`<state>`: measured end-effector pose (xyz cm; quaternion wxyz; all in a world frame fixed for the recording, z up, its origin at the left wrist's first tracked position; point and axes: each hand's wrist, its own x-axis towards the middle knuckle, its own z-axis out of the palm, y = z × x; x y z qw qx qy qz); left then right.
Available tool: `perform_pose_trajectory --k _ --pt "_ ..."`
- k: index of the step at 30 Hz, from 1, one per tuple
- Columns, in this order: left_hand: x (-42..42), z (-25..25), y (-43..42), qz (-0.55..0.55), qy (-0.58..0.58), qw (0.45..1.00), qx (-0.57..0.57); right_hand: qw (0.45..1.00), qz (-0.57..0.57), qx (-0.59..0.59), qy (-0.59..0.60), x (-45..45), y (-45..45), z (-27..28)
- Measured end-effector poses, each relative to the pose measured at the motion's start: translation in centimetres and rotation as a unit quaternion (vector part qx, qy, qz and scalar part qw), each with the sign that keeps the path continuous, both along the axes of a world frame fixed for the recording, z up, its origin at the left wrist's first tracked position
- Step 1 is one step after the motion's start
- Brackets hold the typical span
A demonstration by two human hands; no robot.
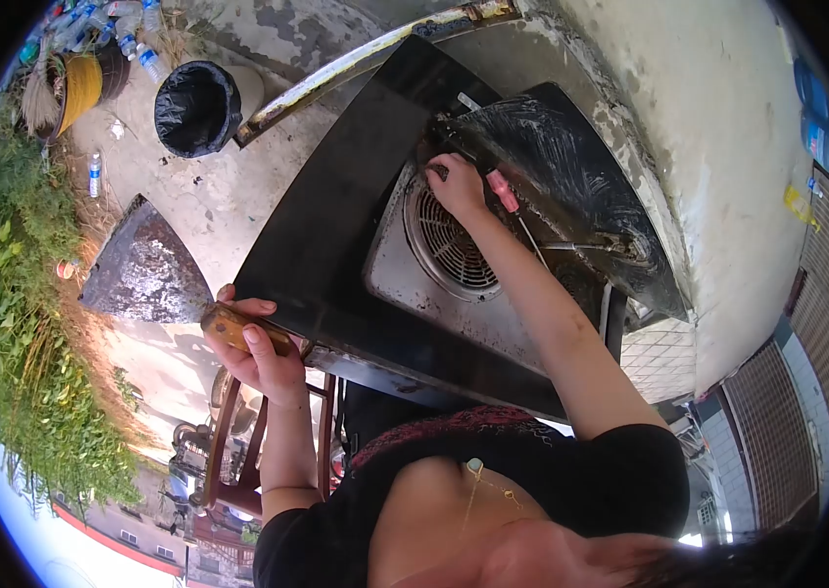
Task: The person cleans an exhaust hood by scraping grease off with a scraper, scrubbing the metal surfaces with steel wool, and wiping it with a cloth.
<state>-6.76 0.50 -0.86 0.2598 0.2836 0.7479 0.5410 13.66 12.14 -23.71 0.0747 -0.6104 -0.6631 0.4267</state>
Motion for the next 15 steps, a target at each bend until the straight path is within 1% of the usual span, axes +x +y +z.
perform_pose_trajectory --k 1,2,4,5,8,9,10,11,12,14,15 --pt "-0.2 0.0 0.0 -0.010 0.000 1.000 0.001 0.998 -0.008 -0.036 -0.045 -0.5 0.1 -0.2" --pt "-0.3 -0.3 0.2 -0.005 -0.008 1.000 0.009 0.999 0.027 0.014 -0.043 -0.8 -0.8 0.2" --pt "-0.1 -0.4 -0.2 0.009 -0.031 0.999 0.014 0.998 0.040 -0.001 0.041 -0.9 -2.0 3.2" --pt "-0.4 -0.5 -0.4 -0.017 -0.027 0.999 0.018 0.997 0.064 0.007 0.052 -0.3 -2.0 3.2" --pt "-0.4 -0.4 -0.4 -0.030 0.001 0.999 0.013 0.998 -0.003 -0.039 -0.047 0.1 -0.3 -0.6" --pt "-0.3 -0.3 -0.2 -0.009 -0.003 1.000 0.018 0.997 0.021 0.022 -0.065 -0.5 -0.8 -0.1" --pt "0.0 -0.5 0.2 0.011 -0.006 1.000 0.025 0.997 0.057 0.033 -0.041 -0.9 -1.1 1.3" --pt "0.2 -0.5 0.3 0.032 -0.010 0.999 0.031 0.997 0.071 0.030 0.013 -0.9 -1.4 2.8" --pt "0.1 -0.4 0.4 0.023 -0.010 0.999 0.024 0.994 0.085 0.025 0.067 -0.8 -1.8 3.6" --pt "0.1 -0.2 0.1 0.006 -0.012 1.000 0.010 0.998 0.067 0.002 0.009 -0.3 -1.0 2.0" --pt "0.2 -0.1 -0.1 0.000 -0.006 1.000 0.007 0.998 0.053 0.012 -0.041 -0.6 -0.1 1.2"
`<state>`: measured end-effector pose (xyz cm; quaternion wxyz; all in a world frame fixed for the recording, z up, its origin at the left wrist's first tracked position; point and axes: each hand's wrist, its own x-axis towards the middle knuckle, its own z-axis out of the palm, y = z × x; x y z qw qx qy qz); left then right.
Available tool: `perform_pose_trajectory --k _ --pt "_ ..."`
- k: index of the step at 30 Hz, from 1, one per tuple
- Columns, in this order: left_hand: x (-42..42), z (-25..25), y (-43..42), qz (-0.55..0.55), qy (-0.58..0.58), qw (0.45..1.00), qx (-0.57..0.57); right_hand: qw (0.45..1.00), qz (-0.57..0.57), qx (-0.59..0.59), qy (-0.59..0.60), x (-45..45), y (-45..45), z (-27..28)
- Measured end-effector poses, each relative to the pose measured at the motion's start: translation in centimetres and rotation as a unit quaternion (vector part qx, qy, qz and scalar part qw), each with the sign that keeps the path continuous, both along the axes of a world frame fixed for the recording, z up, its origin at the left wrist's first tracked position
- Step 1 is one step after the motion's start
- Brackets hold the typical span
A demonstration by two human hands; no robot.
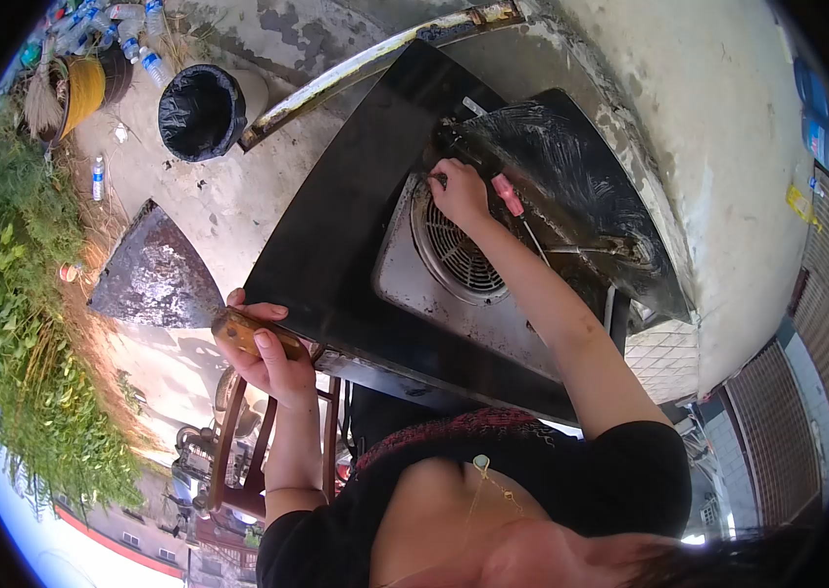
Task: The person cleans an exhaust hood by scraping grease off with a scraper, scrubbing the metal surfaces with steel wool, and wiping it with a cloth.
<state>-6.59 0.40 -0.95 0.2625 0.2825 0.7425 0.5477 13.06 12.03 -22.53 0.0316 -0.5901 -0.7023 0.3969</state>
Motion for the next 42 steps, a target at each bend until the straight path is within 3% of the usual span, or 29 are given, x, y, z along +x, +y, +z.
perform_pose_trajectory --k 4,9,12,14,17,21,26,30,33,36,37,39,42 --pt "-0.6 -0.2 0.5 -0.031 0.026 0.999 0.013 0.996 0.037 0.008 0.076 -0.7 -1.7 2.5" --pt "0.0 0.3 1.1 0.000 0.019 1.000 0.019 1.000 0.014 0.023 0.008 -0.4 -0.6 0.1" --pt "0.0 0.1 1.0 0.013 -0.002 1.000 0.027 0.997 0.025 -0.012 0.078 -0.9 -2.3 4.3" --pt "-0.1 0.3 1.0 -0.018 0.027 0.999 0.013 0.983 0.092 -0.053 0.148 0.4 -4.0 9.0" --pt "-0.4 -0.2 0.6 -0.033 0.031 0.999 0.020 0.981 0.125 -0.007 0.148 0.7 -4.5 9.4" --pt "-0.1 0.2 0.9 -0.021 0.022 0.999 0.018 0.997 0.015 0.034 0.074 -2.2 -1.9 4.3" --pt "0.0 0.1 0.9 -0.009 0.008 1.000 0.020 0.986 0.073 -0.067 0.131 0.1 -5.6 10.9" --pt "0.0 0.1 0.8 -0.006 0.019 1.000 0.006 0.992 -0.010 -0.015 0.129 -1.3 -3.2 5.3" --pt "0.0 0.1 0.9 0.013 0.018 1.000 -0.005 0.993 -0.117 0.000 0.006 -3.2 -2.8 2.1" --pt "0.2 0.1 1.2 0.019 0.022 1.000 -0.008 0.984 -0.061 -0.042 0.161 -3.0 -5.3 7.6" --pt "0.3 0.2 1.4 0.018 0.020 1.000 -0.010 0.972 -0.003 -0.107 0.211 -2.7 -6.0 10.2" --pt "0.4 0.5 1.4 0.021 0.019 0.999 -0.018 0.945 0.054 -0.072 0.315 -2.2 -6.3 10.5" --pt "0.2 0.1 1.0 0.020 0.014 1.000 -0.007 0.979 -0.089 0.023 0.184 -2.7 -5.0 5.2"
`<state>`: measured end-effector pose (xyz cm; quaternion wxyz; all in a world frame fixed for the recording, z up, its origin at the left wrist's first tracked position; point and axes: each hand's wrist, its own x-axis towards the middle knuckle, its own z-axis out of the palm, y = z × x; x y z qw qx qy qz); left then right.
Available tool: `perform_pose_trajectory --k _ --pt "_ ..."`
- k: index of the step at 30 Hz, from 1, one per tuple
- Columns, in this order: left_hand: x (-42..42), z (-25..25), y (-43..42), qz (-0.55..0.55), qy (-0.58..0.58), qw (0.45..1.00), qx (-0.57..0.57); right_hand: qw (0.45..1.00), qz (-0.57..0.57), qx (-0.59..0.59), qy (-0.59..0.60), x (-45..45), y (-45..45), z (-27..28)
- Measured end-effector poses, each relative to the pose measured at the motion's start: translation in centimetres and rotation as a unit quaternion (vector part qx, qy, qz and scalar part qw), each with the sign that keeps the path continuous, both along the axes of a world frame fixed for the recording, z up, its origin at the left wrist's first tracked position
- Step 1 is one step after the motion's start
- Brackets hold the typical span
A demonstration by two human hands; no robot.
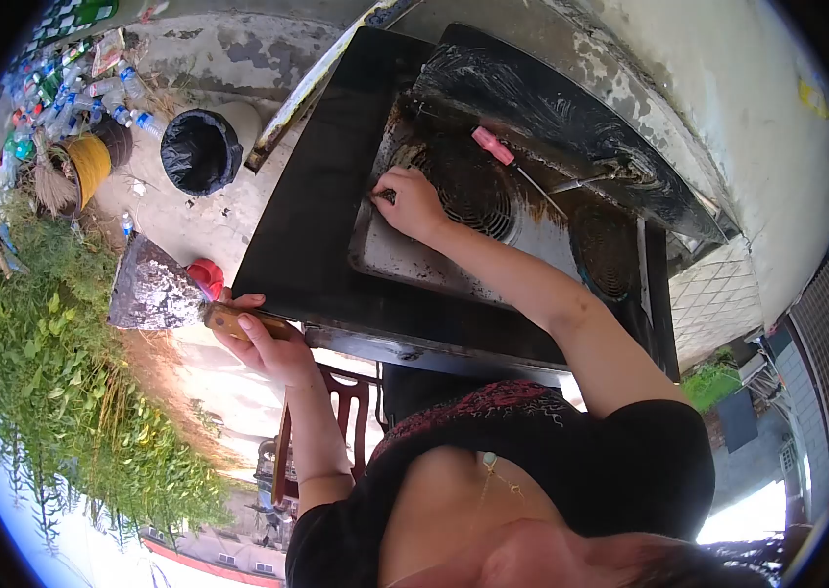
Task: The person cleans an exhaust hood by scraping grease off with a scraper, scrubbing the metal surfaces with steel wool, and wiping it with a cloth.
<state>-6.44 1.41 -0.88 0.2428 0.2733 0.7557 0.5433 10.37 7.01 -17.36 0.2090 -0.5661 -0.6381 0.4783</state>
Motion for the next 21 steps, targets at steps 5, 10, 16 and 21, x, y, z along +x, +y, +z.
perform_pose_trajectory --k 5,10,16,21 --pt "0.1 0.1 0.1 0.001 -0.003 1.000 0.006 0.975 0.171 -0.016 0.137 1.2 -0.5 4.4" --pt "0.0 -0.4 0.5 -0.002 0.005 1.000 0.019 0.985 0.155 -0.011 0.074 0.7 0.7 3.5" --pt "-0.1 -0.3 0.2 -0.006 0.000 1.000 0.020 0.978 0.198 0.020 0.062 1.0 1.2 2.9" --pt "0.1 0.0 0.1 0.004 -0.012 1.000 0.010 0.986 0.152 0.061 0.024 1.2 2.0 1.5"
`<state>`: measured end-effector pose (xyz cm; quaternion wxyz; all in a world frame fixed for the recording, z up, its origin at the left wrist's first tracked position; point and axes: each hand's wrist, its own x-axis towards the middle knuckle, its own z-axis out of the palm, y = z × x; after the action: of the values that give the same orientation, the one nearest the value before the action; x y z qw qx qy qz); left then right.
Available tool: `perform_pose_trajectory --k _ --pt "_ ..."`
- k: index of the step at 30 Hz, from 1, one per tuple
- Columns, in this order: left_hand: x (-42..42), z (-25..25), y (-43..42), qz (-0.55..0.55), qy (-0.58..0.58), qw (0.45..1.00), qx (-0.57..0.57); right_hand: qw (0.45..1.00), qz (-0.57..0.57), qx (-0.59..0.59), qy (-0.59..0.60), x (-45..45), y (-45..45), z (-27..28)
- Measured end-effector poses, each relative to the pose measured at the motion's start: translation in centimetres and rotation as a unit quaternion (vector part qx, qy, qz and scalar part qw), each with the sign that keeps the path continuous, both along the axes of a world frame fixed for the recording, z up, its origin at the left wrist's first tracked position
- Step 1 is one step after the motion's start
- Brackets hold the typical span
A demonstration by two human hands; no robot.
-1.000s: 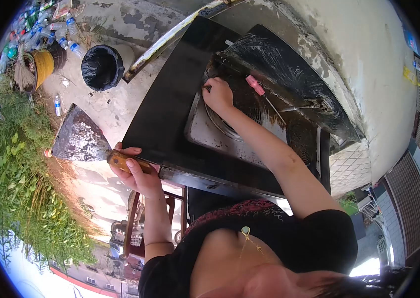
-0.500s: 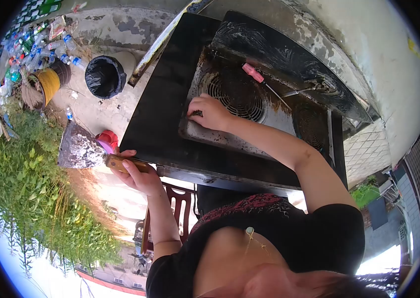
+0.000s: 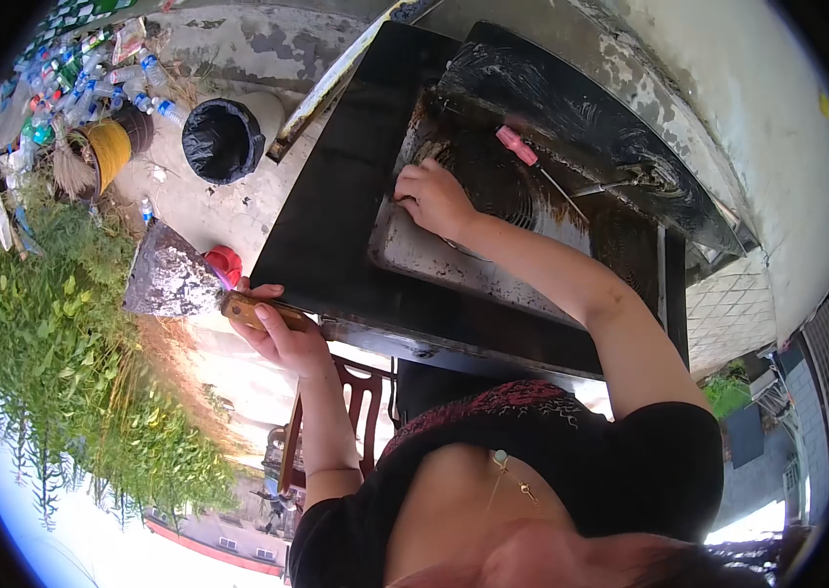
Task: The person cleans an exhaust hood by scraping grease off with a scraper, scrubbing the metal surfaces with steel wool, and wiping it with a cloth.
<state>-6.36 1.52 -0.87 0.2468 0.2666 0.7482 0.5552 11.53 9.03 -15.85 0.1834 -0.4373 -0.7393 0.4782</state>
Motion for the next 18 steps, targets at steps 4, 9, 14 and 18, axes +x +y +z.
perform_pose_trajectory --k 4,9,14,18 --pt "-0.1 0.1 0.0 -0.019 0.001 1.000 0.001 0.987 0.092 -0.052 0.119 -0.2 -1.9 3.6" --pt "-0.3 -0.1 -0.2 -0.020 0.010 1.000 -0.001 0.996 0.010 -0.074 0.046 -0.3 -1.5 1.1" --pt "0.0 0.1 0.0 -0.033 0.026 0.999 -0.003 0.975 0.040 -0.153 0.158 0.9 -2.5 3.1" --pt "-0.2 0.2 -0.1 -0.029 0.021 0.999 -0.006 0.959 0.124 -0.143 0.210 0.8 -2.4 3.9"
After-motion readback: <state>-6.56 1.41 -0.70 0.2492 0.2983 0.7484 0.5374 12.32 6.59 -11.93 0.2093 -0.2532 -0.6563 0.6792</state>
